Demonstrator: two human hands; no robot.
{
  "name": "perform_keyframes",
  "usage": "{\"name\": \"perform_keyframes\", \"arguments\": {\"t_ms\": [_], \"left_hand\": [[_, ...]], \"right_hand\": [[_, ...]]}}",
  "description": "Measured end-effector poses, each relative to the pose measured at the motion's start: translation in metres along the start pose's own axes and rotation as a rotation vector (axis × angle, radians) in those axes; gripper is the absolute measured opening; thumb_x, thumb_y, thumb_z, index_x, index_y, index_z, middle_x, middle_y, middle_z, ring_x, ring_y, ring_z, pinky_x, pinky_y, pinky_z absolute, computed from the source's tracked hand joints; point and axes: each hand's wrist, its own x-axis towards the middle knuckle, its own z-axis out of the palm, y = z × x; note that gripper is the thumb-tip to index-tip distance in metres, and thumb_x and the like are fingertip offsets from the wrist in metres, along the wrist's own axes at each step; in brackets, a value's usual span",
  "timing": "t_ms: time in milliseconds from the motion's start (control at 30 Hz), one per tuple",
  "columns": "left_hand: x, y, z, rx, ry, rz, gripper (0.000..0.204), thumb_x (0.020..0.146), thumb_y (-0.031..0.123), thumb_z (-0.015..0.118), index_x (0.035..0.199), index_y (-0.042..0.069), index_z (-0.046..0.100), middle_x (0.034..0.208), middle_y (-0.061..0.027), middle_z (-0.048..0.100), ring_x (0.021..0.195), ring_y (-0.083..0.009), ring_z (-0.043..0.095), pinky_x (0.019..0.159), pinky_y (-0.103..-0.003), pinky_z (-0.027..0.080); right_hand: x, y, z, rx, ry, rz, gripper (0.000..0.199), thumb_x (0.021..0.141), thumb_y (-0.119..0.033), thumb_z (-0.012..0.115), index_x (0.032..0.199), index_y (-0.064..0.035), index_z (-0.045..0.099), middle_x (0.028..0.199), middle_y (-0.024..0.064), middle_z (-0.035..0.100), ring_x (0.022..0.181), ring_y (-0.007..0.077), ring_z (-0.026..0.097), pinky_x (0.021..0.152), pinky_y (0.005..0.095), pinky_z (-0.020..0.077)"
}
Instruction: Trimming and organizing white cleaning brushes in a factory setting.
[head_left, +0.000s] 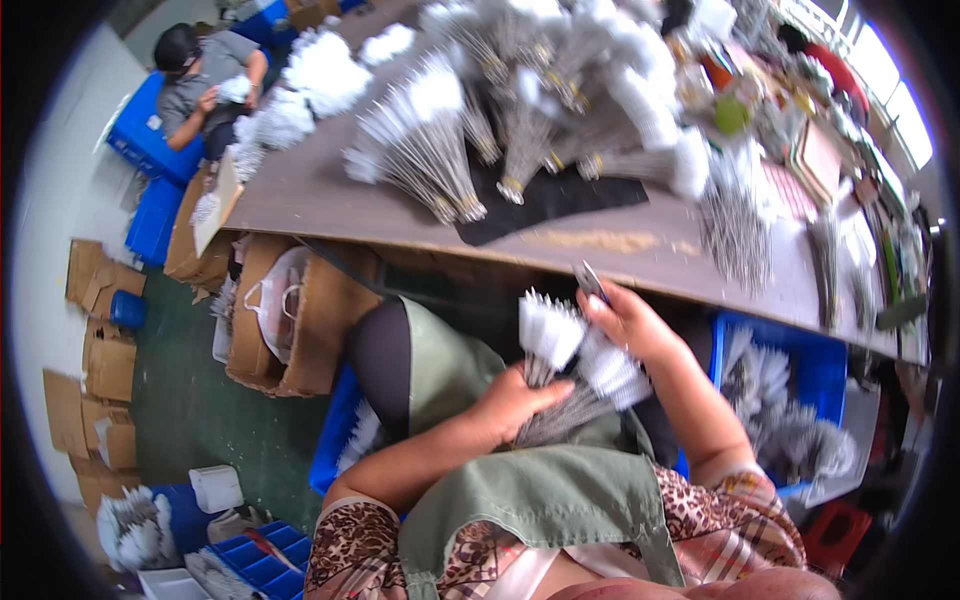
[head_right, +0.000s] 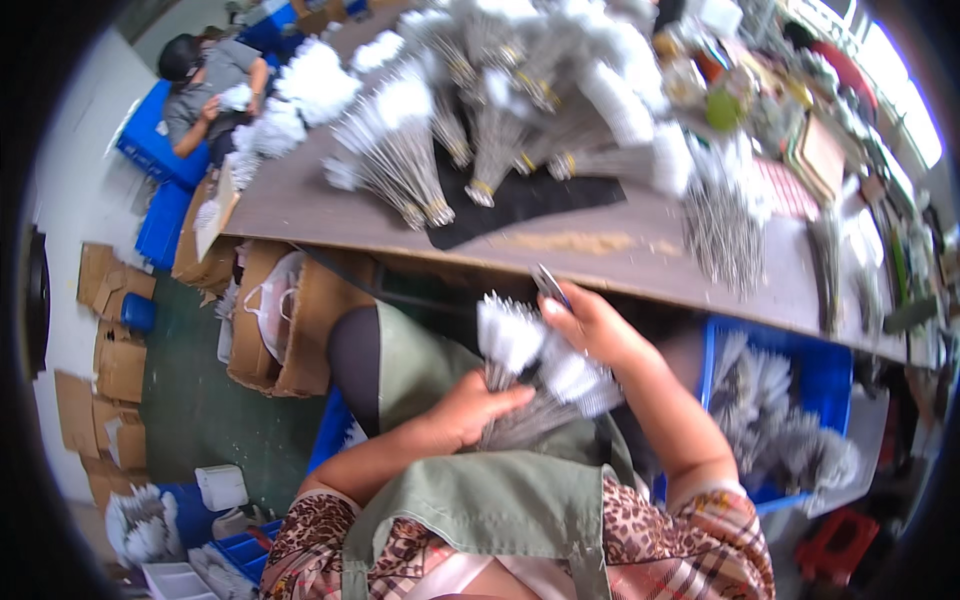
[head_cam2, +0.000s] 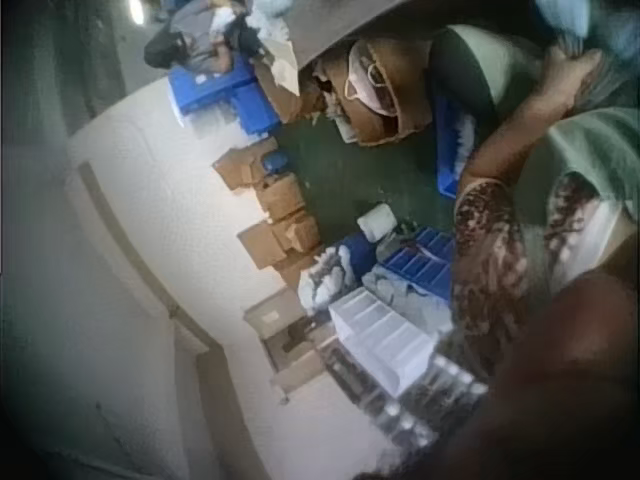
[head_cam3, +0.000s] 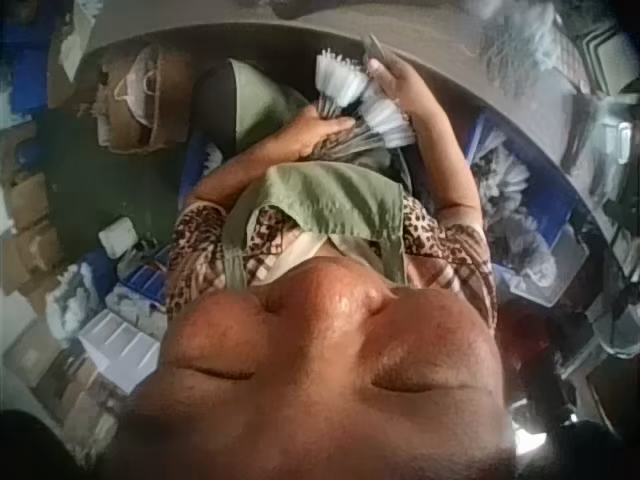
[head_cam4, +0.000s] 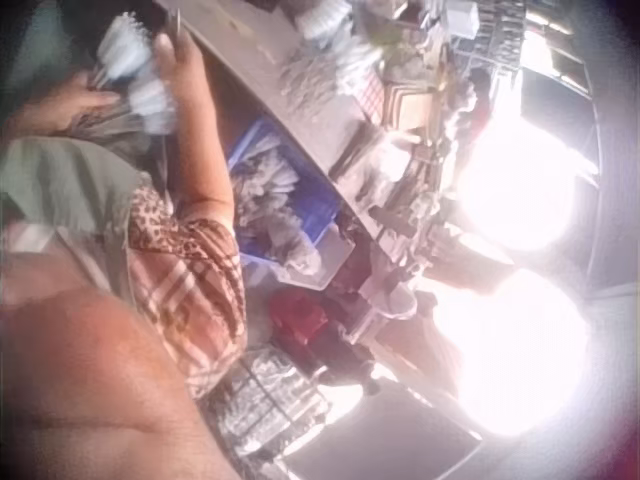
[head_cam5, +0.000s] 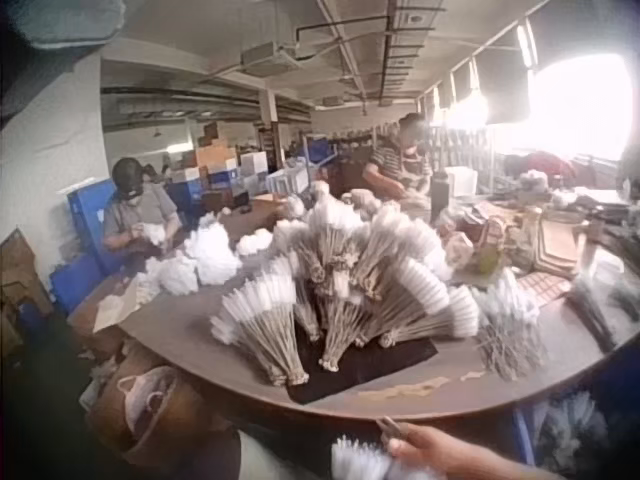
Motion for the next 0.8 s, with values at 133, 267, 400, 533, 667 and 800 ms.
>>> {"name": "perform_keyframes", "arguments": {"t_ms": [133,267,400,533,667,800], "left_hand": [[-0.007,-0.002,-0.017,0.019,-0.018,-0.028,0.015,0.087,0.007,0.062,0.101,0.004,0.059,0.083,-0.0001,0.060,0.069,-0.0070,0.055,0.062,-0.021,0.045],[-0.003,-0.003,-0.021,-0.102,-0.038,-0.034,0.016,0.089,0.006,0.058,0.104,0.002,0.056,0.087,-0.0027,0.060,0.077,-0.0106,0.059,0.069,-0.025,0.051],[0.002,-0.007,-0.026,-0.095,-0.006,-0.056,0.018,0.090,0.005,0.056,0.108,0.000,0.054,0.094,-0.0060,0.059,0.082,-0.0149,0.061,0.075,-0.030,0.054],[0.006,-0.012,-0.027,-0.175,-0.019,-0.056,0.017,0.089,0.004,0.058,0.106,0.002,0.054,0.089,-0.0048,0.060,0.074,-0.0125,0.061,0.067,-0.027,0.053],[-0.005,-0.008,-0.025,-0.073,0.000,-0.074,0.019,0.090,0.005,0.057,0.108,0.002,0.052,0.090,-0.0045,0.060,0.076,-0.0125,0.062,0.067,-0.027,0.054],[0.001,-0.019,-0.035,-0.077,-0.034,-0.048,0.021,0.092,0.008,0.056,0.110,-0.001,0.052,0.097,-0.0074,0.057,0.085,-0.0176,0.062,0.077,-0.032,0.055]], "right_hand": [[0.004,0.001,0.008,0.194,-0.052,-0.003,0.024,0.090,-0.025,0.062,0.101,-0.0060,0.052,0.082,-0.0037,0.048,0.077,0.0056,0.043,0.072,0.0211,0.0399],[0.003,-0.004,0.006,0.273,-0.005,-0.010,0.022,0.088,-0.023,0.066,0.094,-0.0077,0.052,0.079,-0.0038,0.048,0.073,0.0048,0.045,0.067,0.0210,0.0426],[0.002,-0.009,0.007,0.395,-0.003,0.027,0.018,0.086,-0.016,0.068,0.090,-0.0061,0.054,0.074,-0.0023,0.054,0.063,0.0087,0.056,0.061,0.0233,0.0470],[0.001,-0.004,0.005,0.354,-0.028,0.090,0.014,0.086,-0.015,0.067,0.088,-0.0045,0.057,0.073,-0.0008,0.057,0.063,0.0089,0.057,0.061,0.0230,0.0473],[-0.003,-0.001,0.005,0.323,-0.039,0.174,0.015,0.088,-0.016,0.065,0.088,-0.0023,0.058,0.072,0.0029,0.062,0.062,0.0103,0.058,0.061,0.0240,0.0487],[0.001,0.000,0.005,0.292,-0.039,0.221,0.016,0.089,-0.017,0.064,0.086,-0.0023,0.057,0.072,0.0036,0.063,0.062,0.0105,0.058,0.060,0.0240,0.0487]]}}
